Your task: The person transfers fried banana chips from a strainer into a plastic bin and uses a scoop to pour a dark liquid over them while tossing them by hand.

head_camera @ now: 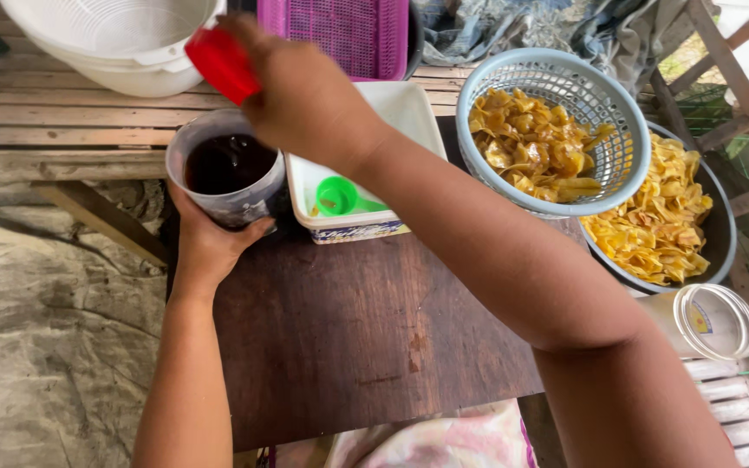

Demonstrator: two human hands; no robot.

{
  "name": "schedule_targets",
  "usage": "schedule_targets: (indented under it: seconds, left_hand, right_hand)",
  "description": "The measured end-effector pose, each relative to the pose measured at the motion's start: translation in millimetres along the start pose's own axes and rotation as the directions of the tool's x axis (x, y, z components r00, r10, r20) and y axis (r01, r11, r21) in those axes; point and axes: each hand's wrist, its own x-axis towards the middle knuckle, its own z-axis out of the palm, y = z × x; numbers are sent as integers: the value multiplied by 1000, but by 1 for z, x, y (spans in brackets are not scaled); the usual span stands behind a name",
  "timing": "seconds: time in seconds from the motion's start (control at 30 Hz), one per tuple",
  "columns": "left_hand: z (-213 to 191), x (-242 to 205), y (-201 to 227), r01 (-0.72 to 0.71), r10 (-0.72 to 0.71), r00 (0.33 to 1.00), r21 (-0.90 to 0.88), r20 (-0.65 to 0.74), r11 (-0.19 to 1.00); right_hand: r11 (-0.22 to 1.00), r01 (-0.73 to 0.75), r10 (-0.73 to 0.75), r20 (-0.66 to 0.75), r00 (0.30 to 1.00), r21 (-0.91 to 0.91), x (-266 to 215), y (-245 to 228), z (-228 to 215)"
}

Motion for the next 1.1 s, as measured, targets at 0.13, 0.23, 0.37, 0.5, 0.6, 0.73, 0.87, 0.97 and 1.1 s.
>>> schedule_targets:
  seconds: [0.13, 0.23, 0.37, 0.5, 0.6, 0.73, 0.87, 0.97, 1.1]
  left_hand:
    - [3, -6, -10, -6, 7, 999, 24, -41, 1000]
    - [4, -4, -8, -43, 48, 998, 100, -48, 994]
    - [1, -4, 29, -189, 210, 976, 242, -63, 952]
    - [24, 6, 86, -136, 193, 980, 571, -39, 809]
    - [50, 15, 112, 23, 31, 998, 803, -51, 595]
    - [70, 20, 96, 207, -151, 978, 796, -146, 569]
    - [85, 18, 36, 308, -241, 951, 584, -192, 751]
    - [76, 9, 7, 305, -229, 949, 458, -215, 835]
    - [48, -13, -35, 327, -205, 923, 382, -326, 864]
  right_hand:
    - [747, -43, 182, -143, 973, 663, -9, 50, 3]
    - [711, -139, 282, -98, 954, 690, -32, 59, 0]
    - [909, -75, 160, -179, 971, 409, -68, 45, -27]
    - [982, 39, 4, -229, 973, 184, -106, 23, -74]
    - [974, -177, 191, -91, 977, 144, -139, 10, -104]
    - [995, -100, 95, -187, 978, -15, -190, 17, -142]
    - [956, -272, 255, -151, 955, -113, -249, 41, -185]
    - [662, -745, 742, -72, 667, -82, -295, 58, -224]
    - [597, -758, 715, -255, 651, -262, -352, 73, -257]
